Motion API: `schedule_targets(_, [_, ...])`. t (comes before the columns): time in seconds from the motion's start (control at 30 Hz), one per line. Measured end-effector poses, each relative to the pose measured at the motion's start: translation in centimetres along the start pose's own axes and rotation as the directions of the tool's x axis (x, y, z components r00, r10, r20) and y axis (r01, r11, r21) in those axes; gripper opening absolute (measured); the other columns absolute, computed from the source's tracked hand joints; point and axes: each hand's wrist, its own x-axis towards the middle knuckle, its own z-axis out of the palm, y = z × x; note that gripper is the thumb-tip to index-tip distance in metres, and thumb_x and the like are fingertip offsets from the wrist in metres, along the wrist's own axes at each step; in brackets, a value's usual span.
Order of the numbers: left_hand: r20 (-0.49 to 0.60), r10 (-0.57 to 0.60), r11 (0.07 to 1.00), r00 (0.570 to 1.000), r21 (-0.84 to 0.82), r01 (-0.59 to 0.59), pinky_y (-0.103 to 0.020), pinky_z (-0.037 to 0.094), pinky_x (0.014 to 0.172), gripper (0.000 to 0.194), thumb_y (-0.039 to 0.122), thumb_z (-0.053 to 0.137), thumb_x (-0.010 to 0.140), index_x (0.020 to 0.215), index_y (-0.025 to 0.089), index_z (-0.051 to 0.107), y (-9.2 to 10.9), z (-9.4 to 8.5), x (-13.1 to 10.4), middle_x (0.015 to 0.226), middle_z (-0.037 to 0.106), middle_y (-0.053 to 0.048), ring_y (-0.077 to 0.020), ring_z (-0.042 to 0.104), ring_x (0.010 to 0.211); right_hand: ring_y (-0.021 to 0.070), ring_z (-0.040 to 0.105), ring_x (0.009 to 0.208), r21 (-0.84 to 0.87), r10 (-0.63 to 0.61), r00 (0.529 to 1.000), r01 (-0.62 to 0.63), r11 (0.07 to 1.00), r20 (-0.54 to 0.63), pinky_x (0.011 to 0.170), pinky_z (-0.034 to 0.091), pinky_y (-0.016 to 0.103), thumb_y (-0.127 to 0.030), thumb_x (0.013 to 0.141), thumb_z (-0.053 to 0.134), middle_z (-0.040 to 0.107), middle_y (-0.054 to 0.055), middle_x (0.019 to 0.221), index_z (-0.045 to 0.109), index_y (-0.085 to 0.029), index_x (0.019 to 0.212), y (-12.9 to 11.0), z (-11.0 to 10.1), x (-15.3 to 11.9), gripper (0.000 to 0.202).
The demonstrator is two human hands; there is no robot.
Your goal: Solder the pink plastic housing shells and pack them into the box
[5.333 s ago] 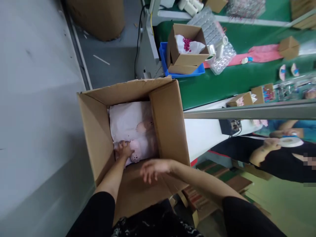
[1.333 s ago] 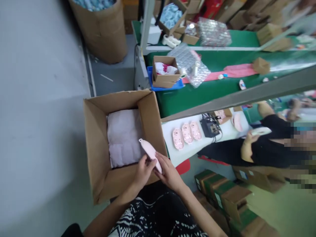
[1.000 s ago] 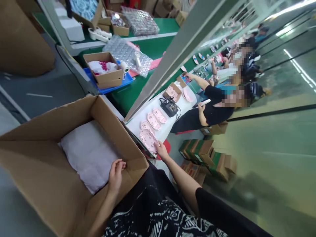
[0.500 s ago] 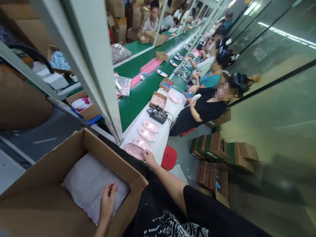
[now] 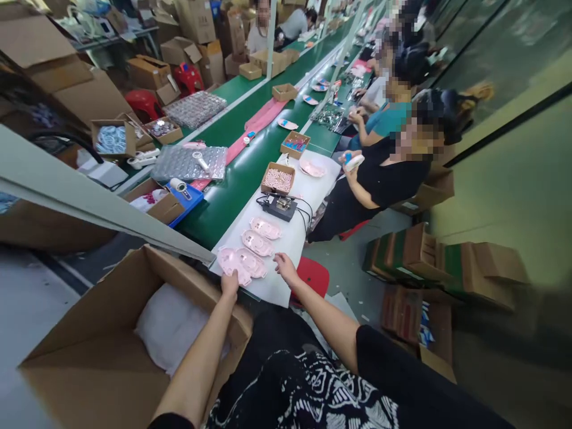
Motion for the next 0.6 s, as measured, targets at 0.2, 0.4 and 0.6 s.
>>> schedule_targets(0.2, [-0.146, -0.41, 0.911, 0.9, -0.119, 0.395, -0.043, 0.058, 0.088, 0.034, 0.039, 0.062, 0.096, 0.121, 0.016, 0.062, -2.9, 4.2, -2.2, 0.119, 0.066, -0.01, -0.0223, 0.066, 0.103, 0.0147, 0.066, 0.082, -0.063, 0.384, 0.906, -0.379, 0.923, 0.179, 0.071, 0.059, 0.032, -0.041, 0.098, 0.06, 0.066, 0.006, 0.102, 0.061, -0.013, 0.116, 4.1, 2.6, 3.2, 0.033])
schedule_targets(0.4, [-0.103, -0.502, 0.843, 0.859, -0.282, 0.458, -0.038, 0.06, 0.081, 0.034, 0.036, 0.062, 0.097, 0.122, 0.014, 0.061, -3.0, 6.0, -2.6, 0.115, 0.067, -0.009, -0.0195, 0.068, 0.095, 0.0149, 0.066, 0.085, -0.056, 0.423, 0.864, -0.425, 0.904, 0.273, 0.073, 0.059, 0.032, -0.039, 0.098, 0.06, 0.067, 0.006, 0.104, 0.062, -0.013, 0.114, 4.8, 4.9, 5.2, 0.03])
schedule_targets(0.6, [-0.026, -0.376, 0.862, 0.926, -0.377, 0.34, -0.04, 0.059, 0.084, 0.034, 0.041, 0.062, 0.096, 0.117, 0.014, 0.063, 1.2, 5.8, -2.1, 0.112, 0.068, -0.009, -0.0199, 0.068, 0.095, 0.0137, 0.065, 0.08, -0.052, 0.387, 0.899, -0.385, 0.922, 0.206, 0.071, 0.059, 0.03, -0.04, 0.099, 0.06, 0.067, 0.005, 0.099, 0.063, -0.013, 0.111, 4.3, 2.9, 5.9, 0.03])
